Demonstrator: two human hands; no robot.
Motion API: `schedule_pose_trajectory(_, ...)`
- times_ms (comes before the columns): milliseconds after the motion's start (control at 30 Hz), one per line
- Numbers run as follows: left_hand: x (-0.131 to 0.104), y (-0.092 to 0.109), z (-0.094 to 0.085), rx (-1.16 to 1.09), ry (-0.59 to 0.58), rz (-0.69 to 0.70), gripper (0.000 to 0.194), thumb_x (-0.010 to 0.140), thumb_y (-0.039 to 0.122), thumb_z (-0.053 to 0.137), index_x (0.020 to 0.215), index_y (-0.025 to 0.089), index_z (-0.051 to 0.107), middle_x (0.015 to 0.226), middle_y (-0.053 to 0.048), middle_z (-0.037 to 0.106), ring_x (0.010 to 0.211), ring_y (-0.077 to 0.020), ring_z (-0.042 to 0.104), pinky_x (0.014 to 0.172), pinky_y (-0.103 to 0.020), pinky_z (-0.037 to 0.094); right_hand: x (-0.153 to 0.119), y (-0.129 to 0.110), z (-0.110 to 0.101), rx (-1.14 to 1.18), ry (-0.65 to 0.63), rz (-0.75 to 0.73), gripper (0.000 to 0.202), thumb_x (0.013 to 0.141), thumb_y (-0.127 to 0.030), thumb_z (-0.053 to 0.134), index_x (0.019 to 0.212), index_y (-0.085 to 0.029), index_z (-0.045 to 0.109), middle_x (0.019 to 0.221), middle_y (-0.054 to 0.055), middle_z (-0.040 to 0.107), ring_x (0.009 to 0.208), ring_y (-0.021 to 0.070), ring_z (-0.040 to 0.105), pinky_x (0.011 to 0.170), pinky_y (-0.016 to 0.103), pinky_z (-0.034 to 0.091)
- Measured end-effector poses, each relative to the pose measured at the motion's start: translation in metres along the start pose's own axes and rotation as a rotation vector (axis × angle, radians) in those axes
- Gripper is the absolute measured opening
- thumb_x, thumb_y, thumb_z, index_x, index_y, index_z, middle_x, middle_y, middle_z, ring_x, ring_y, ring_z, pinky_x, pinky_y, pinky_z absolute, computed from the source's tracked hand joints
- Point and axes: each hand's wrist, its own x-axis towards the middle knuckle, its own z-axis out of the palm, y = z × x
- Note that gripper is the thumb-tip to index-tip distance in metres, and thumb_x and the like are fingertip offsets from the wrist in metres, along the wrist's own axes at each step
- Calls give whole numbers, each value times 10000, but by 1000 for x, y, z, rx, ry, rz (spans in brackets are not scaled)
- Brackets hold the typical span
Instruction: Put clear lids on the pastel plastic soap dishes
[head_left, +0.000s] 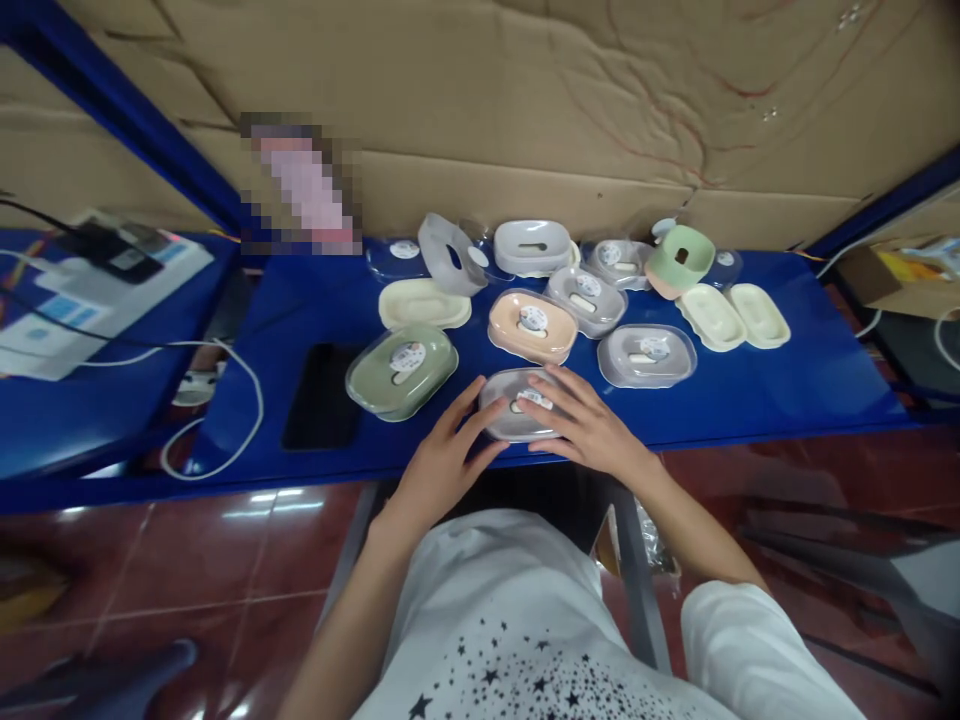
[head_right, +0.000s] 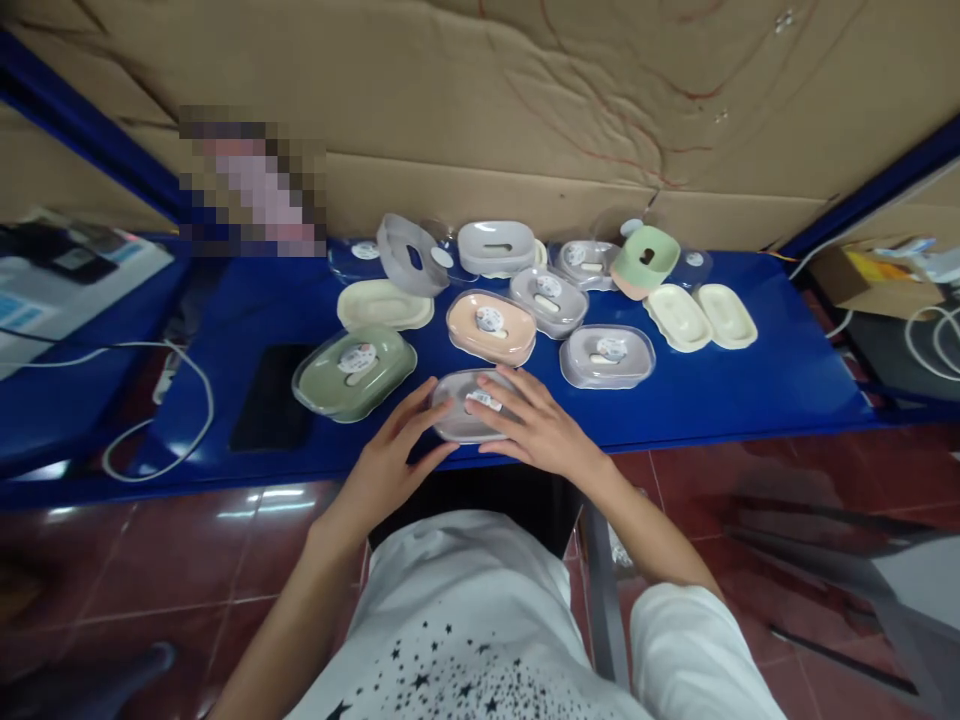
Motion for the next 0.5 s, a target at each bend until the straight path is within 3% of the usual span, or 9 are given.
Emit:
schedule_pose_trajectory(133,4,-5,-1,-27,5,-29,537,1052,384,685,1560,373,511,1707,-117,471,1475,-308,610,1187,-527,571,5,-1,-1,30,-20,21,679,1071,-497,645,1684,-292,440,1725,100,475,1702,330,241,1327,608,408)
schedule_pose_trajectory(300,12,5,-10,26,6,0,493,1054,410,678,1516,324,530,1668,-134,516,1502,-318,579,1177,-524,573,4,-9,-7,-7,-41,85,643,1074,-475,641,1664,-293,460,1725,112,469,1697,332,255,1325,595,411)
schedule_pose_trajectory(400,23,2,-36,129,110,26,409,1084,357,615,1485,314,551,1597,-110,598,1443,-289,625,1183,-499,565,-6,-11,-9,-51,-5,166,658,1062,-461,661,1666,-327,436,1697,112,505,1664,360,330,1302,643,408)
schedule_pose_trajectory(500,53,-24,-76,287,195,-32,297,1082,323,570,1364,268,642,1433,-88,711,1348,-290,677,1175,-500,556,-25,-12,-7,-118,118,297,657,1047,-424,679,1645,-325,425,1651,143,533,1606,394,421,1268,674,399)
